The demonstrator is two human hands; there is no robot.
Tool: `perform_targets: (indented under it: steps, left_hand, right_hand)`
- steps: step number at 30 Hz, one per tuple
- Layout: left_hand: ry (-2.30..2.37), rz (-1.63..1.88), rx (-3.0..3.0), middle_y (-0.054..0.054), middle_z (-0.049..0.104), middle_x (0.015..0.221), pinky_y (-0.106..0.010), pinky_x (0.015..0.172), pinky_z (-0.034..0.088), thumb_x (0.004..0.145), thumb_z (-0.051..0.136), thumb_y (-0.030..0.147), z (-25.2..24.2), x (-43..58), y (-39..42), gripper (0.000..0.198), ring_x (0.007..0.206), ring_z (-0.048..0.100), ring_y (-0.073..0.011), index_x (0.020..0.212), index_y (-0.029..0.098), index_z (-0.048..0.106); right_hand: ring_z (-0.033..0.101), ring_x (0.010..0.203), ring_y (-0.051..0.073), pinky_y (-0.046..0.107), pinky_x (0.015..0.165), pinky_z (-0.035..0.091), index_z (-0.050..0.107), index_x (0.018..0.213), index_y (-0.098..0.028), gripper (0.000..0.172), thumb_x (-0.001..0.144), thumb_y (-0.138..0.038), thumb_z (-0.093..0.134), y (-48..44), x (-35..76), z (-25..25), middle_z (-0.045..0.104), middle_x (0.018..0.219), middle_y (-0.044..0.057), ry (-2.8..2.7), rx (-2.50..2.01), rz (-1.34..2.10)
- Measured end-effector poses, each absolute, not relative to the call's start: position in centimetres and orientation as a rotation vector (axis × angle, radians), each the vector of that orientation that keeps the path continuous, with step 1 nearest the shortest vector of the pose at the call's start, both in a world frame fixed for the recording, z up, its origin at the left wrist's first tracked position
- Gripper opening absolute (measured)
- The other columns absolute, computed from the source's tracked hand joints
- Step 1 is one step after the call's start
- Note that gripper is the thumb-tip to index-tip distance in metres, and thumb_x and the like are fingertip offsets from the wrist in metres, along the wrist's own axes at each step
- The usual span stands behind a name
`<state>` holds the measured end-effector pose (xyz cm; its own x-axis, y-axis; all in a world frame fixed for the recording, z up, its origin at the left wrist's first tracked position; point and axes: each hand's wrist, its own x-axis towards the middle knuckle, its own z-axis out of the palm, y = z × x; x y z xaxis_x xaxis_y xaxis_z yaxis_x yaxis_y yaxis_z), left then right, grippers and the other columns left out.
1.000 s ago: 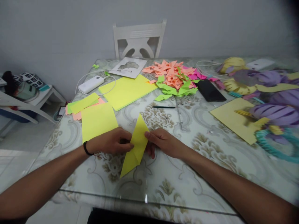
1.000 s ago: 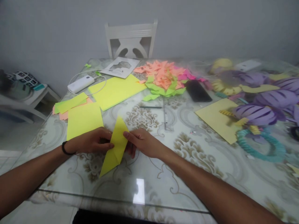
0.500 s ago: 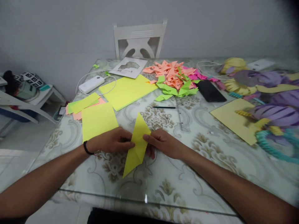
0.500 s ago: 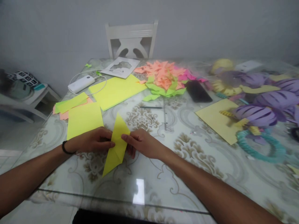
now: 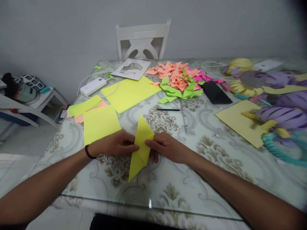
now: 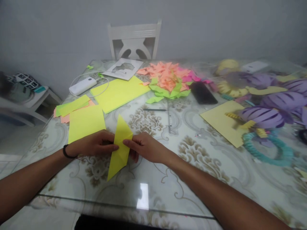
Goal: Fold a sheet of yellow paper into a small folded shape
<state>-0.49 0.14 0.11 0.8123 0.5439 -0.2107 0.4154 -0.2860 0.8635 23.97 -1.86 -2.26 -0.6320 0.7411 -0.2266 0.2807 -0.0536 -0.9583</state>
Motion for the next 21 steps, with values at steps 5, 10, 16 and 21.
perform_targets:
  steps: [5,10,16,21]
  left_hand:
    - [0.724,0.150,1.968,0.000,0.058,0.075,-0.021,0.055,0.034,0.101,0.051,0.048,0.30,-0.37,0.03,0.041,0.063,0.044,-0.0104,0.096,0.012,0.071]
    - [0.723,0.158,1.979,-0.001,0.061,0.078,-0.021,0.057,0.036,0.101,0.051,0.048,0.23,-0.37,-0.01,0.042,0.065,0.046,-0.0114,0.103,0.013,0.073]
    - [0.705,0.183,1.947,0.000,0.060,0.072,-0.022,0.056,0.037,0.099,0.053,0.049,0.08,-0.44,0.03,0.041,0.062,0.046,-0.0117,0.100,0.013,0.074]
    - [0.699,0.169,1.933,0.001,0.056,0.066,-0.021,0.054,0.036,0.099,0.053,0.050,0.35,-0.38,0.12,0.043,0.059,0.043,-0.0110,0.095,0.012,0.074]
  right_hand:
    - [0.065,0.050,0.013,0.021,0.049,0.050,0.068,0.070,-0.017,0.051,0.090,-0.064,0.064,-1.87,24.07,-2.53,0.069,0.059,0.001,-1.880,-1.089,1.736]
    - [0.066,0.052,0.013,0.021,0.051,0.050,0.073,0.082,-0.017,0.044,0.091,-0.060,0.065,-1.88,24.12,-2.25,0.070,0.061,0.001,-1.911,-1.076,1.748]
    - [0.064,0.052,0.013,0.021,0.050,0.048,0.073,0.084,-0.017,0.041,0.087,-0.057,0.071,-1.86,24.10,-2.07,0.069,0.060,0.000,-1.948,-1.076,1.713]
    - [0.064,0.052,0.013,0.021,0.050,0.047,0.074,0.089,-0.016,0.039,0.090,-0.055,0.068,-1.90,24.31,-2.21,0.069,0.061,0.000,-1.967,-1.055,1.701]
